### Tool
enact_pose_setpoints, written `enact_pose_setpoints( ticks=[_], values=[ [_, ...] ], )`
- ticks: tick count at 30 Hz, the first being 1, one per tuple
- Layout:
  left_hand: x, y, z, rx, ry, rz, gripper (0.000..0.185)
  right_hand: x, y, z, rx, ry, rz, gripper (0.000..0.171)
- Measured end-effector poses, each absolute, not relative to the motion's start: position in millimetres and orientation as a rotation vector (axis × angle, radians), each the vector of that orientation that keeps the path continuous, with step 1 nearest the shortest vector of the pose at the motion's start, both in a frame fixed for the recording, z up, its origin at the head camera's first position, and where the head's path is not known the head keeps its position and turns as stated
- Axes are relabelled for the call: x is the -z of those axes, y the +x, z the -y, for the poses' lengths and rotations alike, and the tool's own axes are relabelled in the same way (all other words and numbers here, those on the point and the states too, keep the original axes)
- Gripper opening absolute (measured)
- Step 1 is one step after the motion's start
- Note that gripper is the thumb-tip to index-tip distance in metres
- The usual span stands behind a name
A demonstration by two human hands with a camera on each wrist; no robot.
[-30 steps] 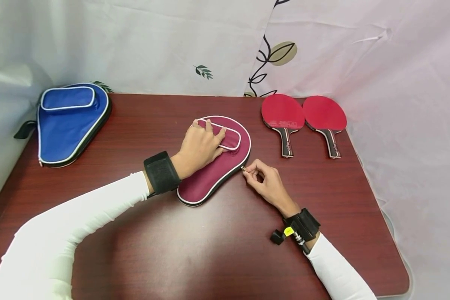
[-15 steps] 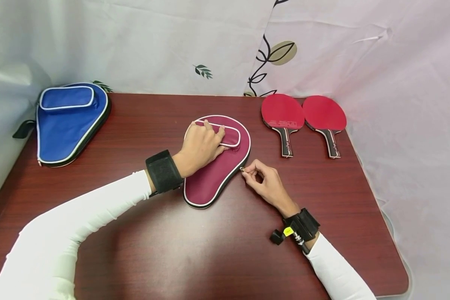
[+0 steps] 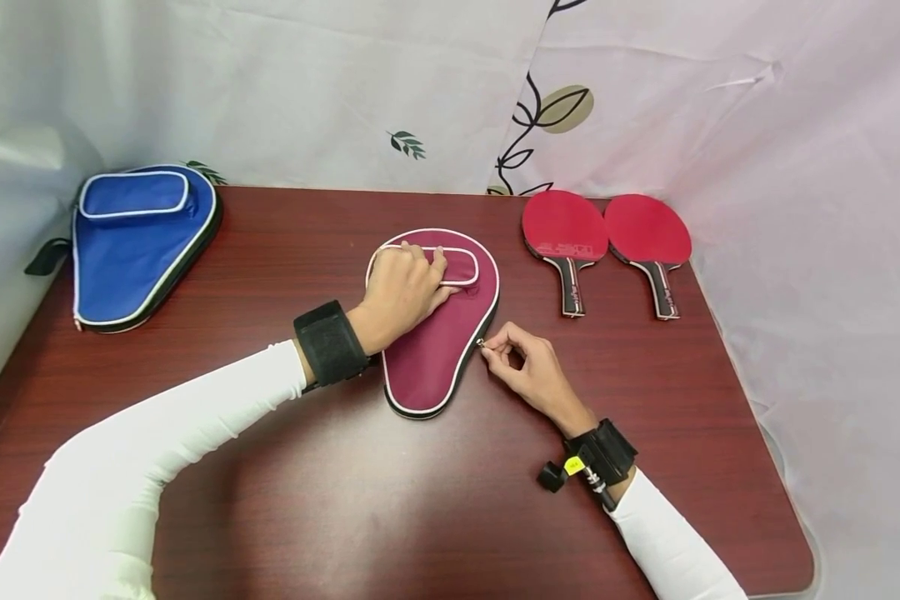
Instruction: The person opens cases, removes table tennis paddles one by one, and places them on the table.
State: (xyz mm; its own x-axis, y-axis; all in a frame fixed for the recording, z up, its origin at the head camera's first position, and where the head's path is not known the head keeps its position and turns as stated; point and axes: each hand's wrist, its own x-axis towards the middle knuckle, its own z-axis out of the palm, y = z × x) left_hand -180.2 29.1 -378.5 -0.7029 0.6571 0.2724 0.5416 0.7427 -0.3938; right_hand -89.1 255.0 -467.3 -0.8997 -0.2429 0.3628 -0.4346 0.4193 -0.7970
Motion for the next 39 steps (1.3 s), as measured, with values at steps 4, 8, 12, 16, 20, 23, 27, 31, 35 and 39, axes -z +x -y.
enact_pose_setpoints(
  ticks=[4,8,12,16,20,23,27,31,35,39],
  values=[
    [379,-181,-28,-0.412,-0.911,2.549,0.061,469,-89,-254,-1.477,0.601,2.48,0.008],
    [378,-180,-23,-0.407,-0.905,2.583,0.062,469,-90,-251,-1.47,0.594,2.475,0.01],
    [375,-172,-6,-0.257,-0.939,2.59,0.064,462,-88,-246,-1.47,0.604,2.463,0.01],
    [380,-166,18,0.067,-1.243,2.484,0.067,445,-83,-240,-1.473,0.617,2.456,0.009],
    [394,-164,38,0.318,-1.599,2.407,0.068,437,-78,-240,-1.467,0.611,2.457,0.01],
    [406,-164,43,0.382,-1.678,2.386,0.067,437,-77,-242,-1.466,0.603,2.461,0.01],
    [414,-169,43,0.378,-1.649,2.346,0.07,438,-78,-243,-1.476,0.604,2.457,0.01],
    [417,-172,42,0.387,-1.616,2.33,0.073,437,-78,-243,-1.493,0.603,2.449,0.01],
    [418,-174,40,0.386,-1.581,2.348,0.075,436,-79,-243,-1.502,0.598,2.448,0.01],
    [418,-175,38,0.384,-1.543,2.372,0.074,436,-79,-243,-1.507,0.589,2.455,0.01]
  ],
)
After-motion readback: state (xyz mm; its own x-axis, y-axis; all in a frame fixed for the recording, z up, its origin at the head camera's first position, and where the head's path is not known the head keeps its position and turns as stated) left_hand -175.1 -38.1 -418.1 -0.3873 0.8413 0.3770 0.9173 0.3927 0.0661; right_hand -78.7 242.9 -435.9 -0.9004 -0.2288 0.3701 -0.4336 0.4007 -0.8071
